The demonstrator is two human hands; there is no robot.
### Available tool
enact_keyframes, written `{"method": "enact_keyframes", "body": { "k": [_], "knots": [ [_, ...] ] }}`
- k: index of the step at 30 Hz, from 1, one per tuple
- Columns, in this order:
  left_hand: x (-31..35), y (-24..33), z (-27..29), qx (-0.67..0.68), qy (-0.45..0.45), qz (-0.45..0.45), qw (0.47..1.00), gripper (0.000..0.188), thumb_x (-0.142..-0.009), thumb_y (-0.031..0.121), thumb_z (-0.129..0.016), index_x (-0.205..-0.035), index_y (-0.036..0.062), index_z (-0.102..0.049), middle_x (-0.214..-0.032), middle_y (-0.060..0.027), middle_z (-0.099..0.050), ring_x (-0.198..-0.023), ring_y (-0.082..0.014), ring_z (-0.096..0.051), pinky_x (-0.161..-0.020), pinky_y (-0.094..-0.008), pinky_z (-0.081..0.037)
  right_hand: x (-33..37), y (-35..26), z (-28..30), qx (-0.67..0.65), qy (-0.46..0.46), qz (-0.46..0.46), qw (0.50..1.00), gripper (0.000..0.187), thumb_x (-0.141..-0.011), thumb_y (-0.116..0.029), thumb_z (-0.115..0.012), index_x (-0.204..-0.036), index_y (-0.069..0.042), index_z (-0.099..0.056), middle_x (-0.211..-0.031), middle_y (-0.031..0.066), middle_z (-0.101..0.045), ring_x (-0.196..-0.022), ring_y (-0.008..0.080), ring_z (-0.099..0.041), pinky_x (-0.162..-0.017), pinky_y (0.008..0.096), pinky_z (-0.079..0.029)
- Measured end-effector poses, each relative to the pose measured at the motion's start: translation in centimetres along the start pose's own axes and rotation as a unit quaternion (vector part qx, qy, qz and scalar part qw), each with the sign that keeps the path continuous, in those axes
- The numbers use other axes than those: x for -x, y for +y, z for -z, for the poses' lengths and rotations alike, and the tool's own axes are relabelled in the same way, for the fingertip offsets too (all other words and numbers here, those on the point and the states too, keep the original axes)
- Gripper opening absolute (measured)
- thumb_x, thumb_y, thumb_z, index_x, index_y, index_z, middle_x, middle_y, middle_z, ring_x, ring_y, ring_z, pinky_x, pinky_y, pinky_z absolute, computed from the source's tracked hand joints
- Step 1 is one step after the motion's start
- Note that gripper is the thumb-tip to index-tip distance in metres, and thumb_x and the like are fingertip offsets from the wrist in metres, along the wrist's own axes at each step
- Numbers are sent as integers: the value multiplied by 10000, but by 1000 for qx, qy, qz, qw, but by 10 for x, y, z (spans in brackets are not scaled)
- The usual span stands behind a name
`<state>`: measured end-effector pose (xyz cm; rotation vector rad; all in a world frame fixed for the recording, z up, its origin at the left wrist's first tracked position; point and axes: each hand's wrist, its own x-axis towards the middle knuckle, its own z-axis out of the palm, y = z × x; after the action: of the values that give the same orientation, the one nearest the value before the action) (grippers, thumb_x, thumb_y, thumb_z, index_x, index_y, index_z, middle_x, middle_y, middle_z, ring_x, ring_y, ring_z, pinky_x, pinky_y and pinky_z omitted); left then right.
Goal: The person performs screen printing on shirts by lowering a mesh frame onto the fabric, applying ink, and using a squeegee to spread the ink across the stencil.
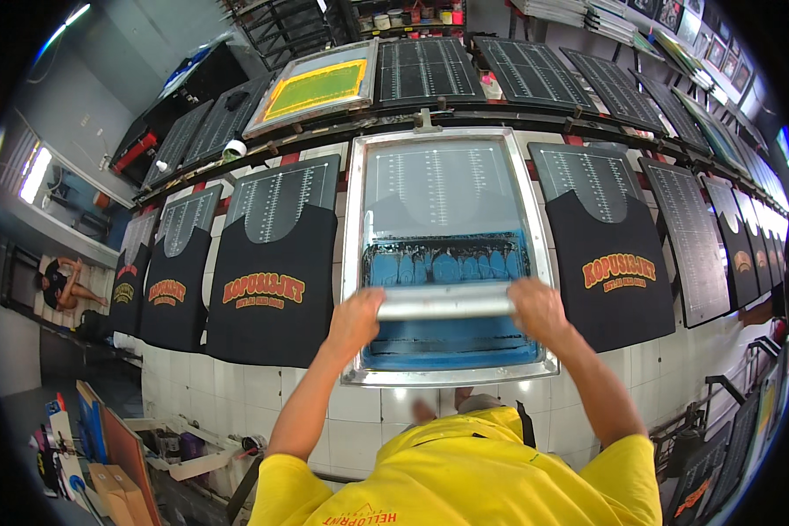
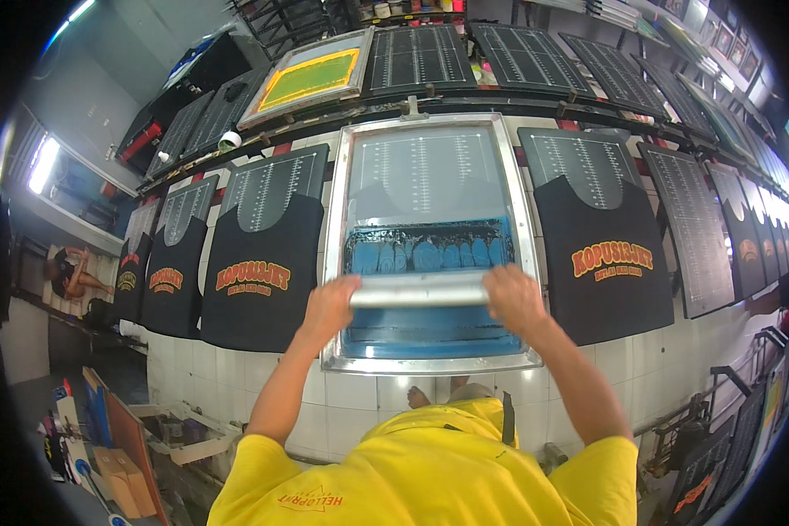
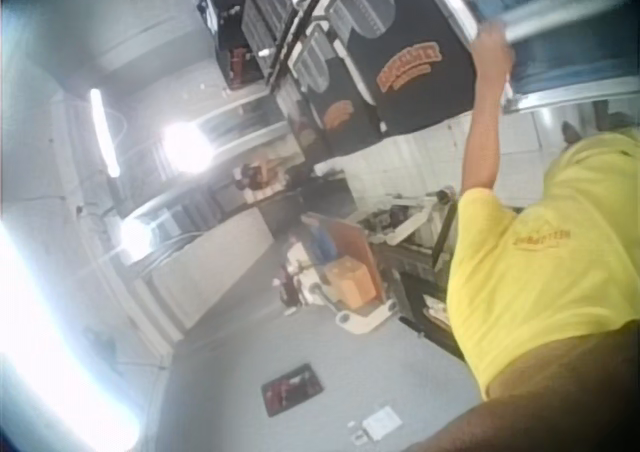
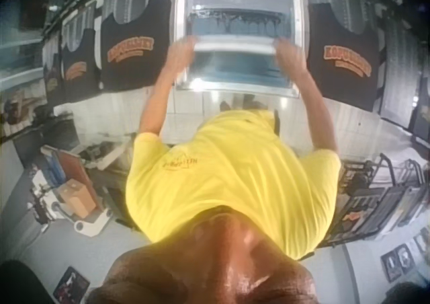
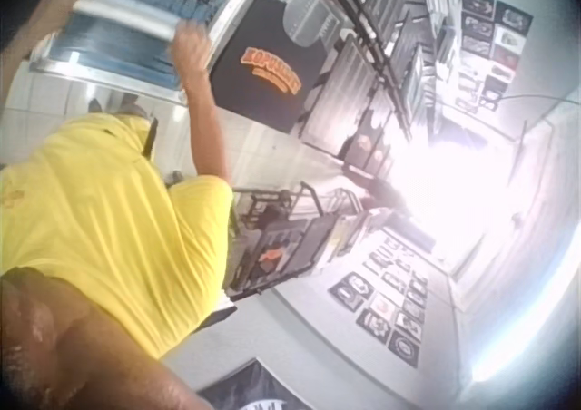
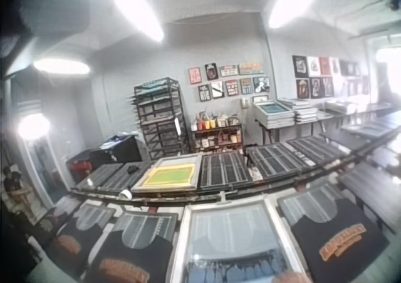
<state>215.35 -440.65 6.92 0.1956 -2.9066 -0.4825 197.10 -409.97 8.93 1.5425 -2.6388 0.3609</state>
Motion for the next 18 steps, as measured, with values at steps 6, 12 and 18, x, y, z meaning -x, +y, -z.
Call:
{"method": "enact_keyframes", "body": {
  "k": [6, 12, 18],
  "knots": [
    [92, 43, -12, -4, 44, -19, 999, 240, -741, -43, -559, -968, 12, -617, -1051, -125, -663, -981, -289, -653, -813, -361, -548, 87, -46, -17, -16, 67, 20, 997, 315, -570, -36, -663, -873, -34, -579, -943, 112, -610, -903, 274, -598, -744, 380, -519],
    [116, 56, -20, -24, 26, -12, 999, 328, -727, -46, -539, -1052, -17, -574, -1199, -134, -570, -1155, -299, -550, -915, -352, -502, 110, -64, -20, -26, 15, -11, 999, 526, -614, -188, -769, -1057, 18, -575, -1126, 180, -560, -1072, 346, -535, -877, 436, -462],
    [129, 64, -22, -39, -54, 11, 998, 474, -732, -29, -525, -1205, -30, -488, -1339, -160, -452, -1294, -330, -407, -1085, -423, -346, 118, -66, -14, -88, -12, -20, 996, 619, -632, -271, -817, -1110, 20, -553, -1186, 201, -524, -1129, 388, -487, -941, 469, -412]
  ]
}}
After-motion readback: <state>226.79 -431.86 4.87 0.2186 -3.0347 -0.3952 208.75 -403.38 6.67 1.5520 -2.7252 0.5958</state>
